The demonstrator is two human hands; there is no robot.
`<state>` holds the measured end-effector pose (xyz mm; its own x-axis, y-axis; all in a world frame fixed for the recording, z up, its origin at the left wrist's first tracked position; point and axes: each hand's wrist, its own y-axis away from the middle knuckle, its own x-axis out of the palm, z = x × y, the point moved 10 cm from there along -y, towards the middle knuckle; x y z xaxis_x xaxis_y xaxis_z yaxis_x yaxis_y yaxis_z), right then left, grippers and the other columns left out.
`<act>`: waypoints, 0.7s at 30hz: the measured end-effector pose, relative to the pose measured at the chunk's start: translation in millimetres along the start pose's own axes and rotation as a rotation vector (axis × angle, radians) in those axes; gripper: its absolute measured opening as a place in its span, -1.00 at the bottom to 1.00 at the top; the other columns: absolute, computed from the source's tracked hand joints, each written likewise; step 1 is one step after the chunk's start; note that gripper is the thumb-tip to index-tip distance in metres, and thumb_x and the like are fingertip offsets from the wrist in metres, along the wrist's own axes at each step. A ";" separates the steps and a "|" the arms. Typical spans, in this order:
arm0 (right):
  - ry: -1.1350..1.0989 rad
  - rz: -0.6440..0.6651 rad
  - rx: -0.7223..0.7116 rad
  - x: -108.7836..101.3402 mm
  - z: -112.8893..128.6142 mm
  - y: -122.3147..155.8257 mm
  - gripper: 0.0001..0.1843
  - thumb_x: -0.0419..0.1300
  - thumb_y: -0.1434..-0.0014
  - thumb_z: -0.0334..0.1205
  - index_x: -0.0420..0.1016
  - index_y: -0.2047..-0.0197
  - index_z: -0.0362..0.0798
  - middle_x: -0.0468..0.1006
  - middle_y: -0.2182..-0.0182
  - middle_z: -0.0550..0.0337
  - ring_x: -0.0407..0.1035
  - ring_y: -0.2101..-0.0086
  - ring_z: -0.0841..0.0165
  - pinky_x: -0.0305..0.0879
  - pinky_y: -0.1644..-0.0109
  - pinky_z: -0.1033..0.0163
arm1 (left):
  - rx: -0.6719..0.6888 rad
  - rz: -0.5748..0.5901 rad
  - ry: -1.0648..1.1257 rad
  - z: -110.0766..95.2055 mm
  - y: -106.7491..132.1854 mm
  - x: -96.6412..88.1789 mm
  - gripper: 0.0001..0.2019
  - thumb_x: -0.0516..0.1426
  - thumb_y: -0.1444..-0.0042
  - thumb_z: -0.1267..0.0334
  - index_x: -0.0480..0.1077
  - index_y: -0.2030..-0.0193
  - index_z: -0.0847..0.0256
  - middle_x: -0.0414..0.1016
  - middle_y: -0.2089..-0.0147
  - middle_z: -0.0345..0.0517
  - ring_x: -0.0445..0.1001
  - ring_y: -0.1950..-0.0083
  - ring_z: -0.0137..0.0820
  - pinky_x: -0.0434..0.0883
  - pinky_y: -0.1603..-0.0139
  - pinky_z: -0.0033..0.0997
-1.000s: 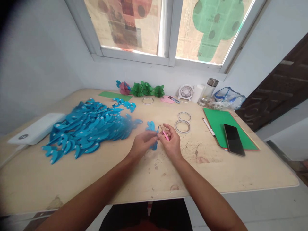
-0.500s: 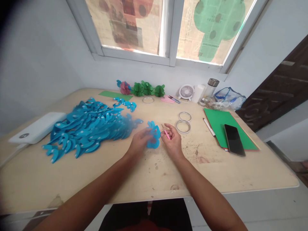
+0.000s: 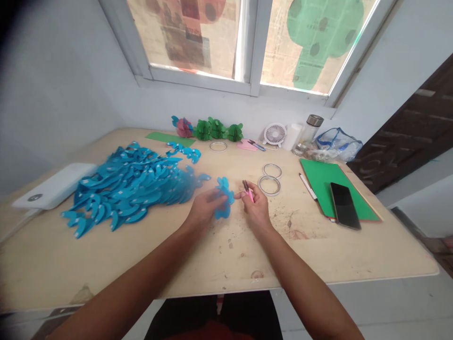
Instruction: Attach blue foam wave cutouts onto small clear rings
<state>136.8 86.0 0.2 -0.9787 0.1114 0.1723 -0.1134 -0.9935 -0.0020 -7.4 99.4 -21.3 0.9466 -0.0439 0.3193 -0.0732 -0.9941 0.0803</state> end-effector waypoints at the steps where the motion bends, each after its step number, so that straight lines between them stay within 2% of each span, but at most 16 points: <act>1: -0.047 0.004 0.014 0.0 0.0 -0.1 -0.51 0.23 0.00 -0.14 0.32 -0.03 -0.05 0.51 0.49 0.26 -0.16 0.72 0.60 -0.25 0.67 0.38 | -0.014 -0.004 0.021 0.4 0.2 -0.2 -0.76 0.31 0.27 0.20 0.45 0.47 0.29 0.42 0.52 -0.20 0.35 0.51 -0.49 0.29 0.48 -0.50; 4: -0.184 0.049 0.045 3.3 -0.1 -0.4 -0.56 0.25 0.00 -0.16 0.35 0.02 -0.03 0.52 0.49 0.26 -0.18 0.73 0.62 -0.30 0.67 0.38 | -0.056 -0.012 0.081 0.6 1.9 0.3 -0.75 0.31 0.29 0.20 0.45 0.46 0.30 0.44 0.49 -0.15 0.37 0.49 -0.47 0.29 0.47 -0.49; 11: -0.410 0.158 0.149 9.8 -8.0 -2.4 -0.73 0.27 0.00 -0.20 0.45 0.20 -0.07 0.52 0.51 0.27 -0.18 0.74 0.63 -0.28 0.67 0.36 | -0.106 -0.004 0.124 0.2 5.4 3.3 -0.74 0.32 0.30 0.23 0.44 0.44 0.30 0.46 0.46 -0.12 0.41 0.46 -0.44 0.34 0.44 -0.46; 16: -0.424 0.227 0.153 12.8 -6.8 -2.3 -0.80 0.24 -0.01 -0.12 0.43 0.37 -0.08 0.38 0.65 0.35 -0.21 0.74 0.62 -0.30 0.65 0.35 | -0.111 -0.006 0.134 1.2 5.0 3.4 -0.74 0.32 0.31 0.23 0.44 0.45 0.30 0.46 0.47 -0.13 0.42 0.45 -0.43 0.35 0.42 -0.46; 21: -0.279 0.251 0.130 14.8 -4.4 1.2 -0.73 0.18 -0.04 0.01 0.34 0.43 -0.02 0.24 0.73 0.40 -0.22 0.74 0.57 -0.26 0.62 0.32 | -0.116 0.004 0.134 3.0 4.3 3.8 -0.75 0.32 0.31 0.23 0.43 0.45 0.29 0.45 0.48 -0.16 0.43 0.45 -0.43 0.35 0.42 -0.46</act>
<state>121.4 86.6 -1.6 -0.8871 -0.1274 0.4436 0.1632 -0.9856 0.0434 -3.2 94.7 -22.6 0.8966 -0.0268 0.4420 -0.1201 -0.9755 0.1846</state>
